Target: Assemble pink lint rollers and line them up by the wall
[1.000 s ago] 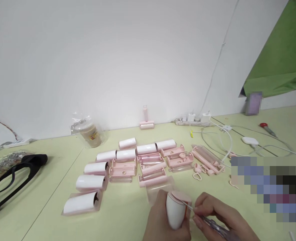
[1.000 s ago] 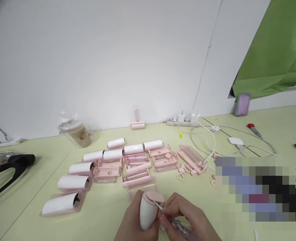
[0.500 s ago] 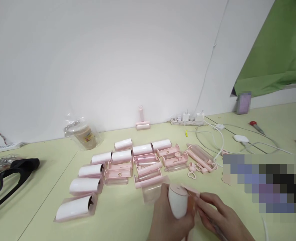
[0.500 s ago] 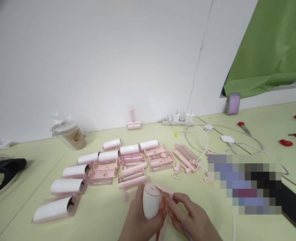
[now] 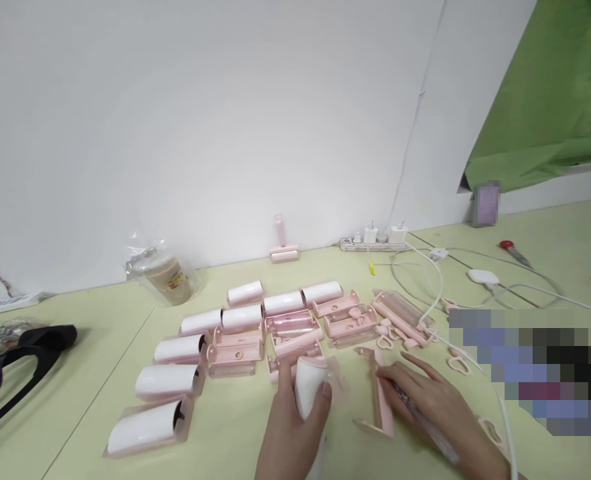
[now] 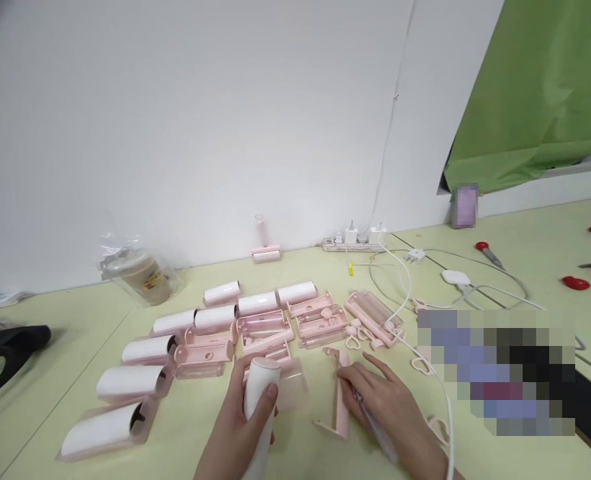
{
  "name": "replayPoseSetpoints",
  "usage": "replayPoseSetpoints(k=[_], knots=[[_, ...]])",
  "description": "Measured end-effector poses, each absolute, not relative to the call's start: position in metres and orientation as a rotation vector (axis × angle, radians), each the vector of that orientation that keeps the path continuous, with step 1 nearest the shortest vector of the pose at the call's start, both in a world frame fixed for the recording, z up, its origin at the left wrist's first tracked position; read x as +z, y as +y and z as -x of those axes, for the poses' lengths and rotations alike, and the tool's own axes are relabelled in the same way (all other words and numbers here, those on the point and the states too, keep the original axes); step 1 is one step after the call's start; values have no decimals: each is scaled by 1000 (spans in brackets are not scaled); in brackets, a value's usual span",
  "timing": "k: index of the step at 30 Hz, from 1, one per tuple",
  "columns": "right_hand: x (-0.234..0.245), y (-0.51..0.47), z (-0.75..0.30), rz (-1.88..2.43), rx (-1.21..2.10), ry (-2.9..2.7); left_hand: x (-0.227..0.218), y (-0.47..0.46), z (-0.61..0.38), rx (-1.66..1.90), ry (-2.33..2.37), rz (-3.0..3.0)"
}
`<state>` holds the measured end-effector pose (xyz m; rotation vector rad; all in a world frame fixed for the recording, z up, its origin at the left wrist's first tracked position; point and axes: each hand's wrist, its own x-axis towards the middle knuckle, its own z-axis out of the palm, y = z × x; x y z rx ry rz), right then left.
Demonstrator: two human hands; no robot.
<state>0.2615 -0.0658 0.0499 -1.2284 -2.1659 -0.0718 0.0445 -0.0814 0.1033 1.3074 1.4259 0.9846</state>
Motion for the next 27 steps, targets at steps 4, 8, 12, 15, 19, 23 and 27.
replayPoseSetpoints(k=[4, 8, 12, 15, 19, 23, 27], knots=[[67, -86, -239, 1271, 423, -1870, 107, -94, -32, 818, 1469, -1441], [80, -107, -203, 1047, 707, -1634, 111, -100, -29, 777, 1479, -1467], [85, -110, -186, 974, 763, -1579, 111, -102, -25, 793, 1484, -1460], [86, -107, -186, 960, 790, -1588, 109, -103, -22, 791, 1484, -1452], [85, -106, -189, 950, 770, -1632, 106, -104, -20, 776, 1486, -1445], [84, -105, -192, 923, 778, -1694, 105, -104, -20, 755, 1453, -1448], [81, -99, -198, 841, 817, -1840, 106, -103, -20, 708, 1468, -1461]])
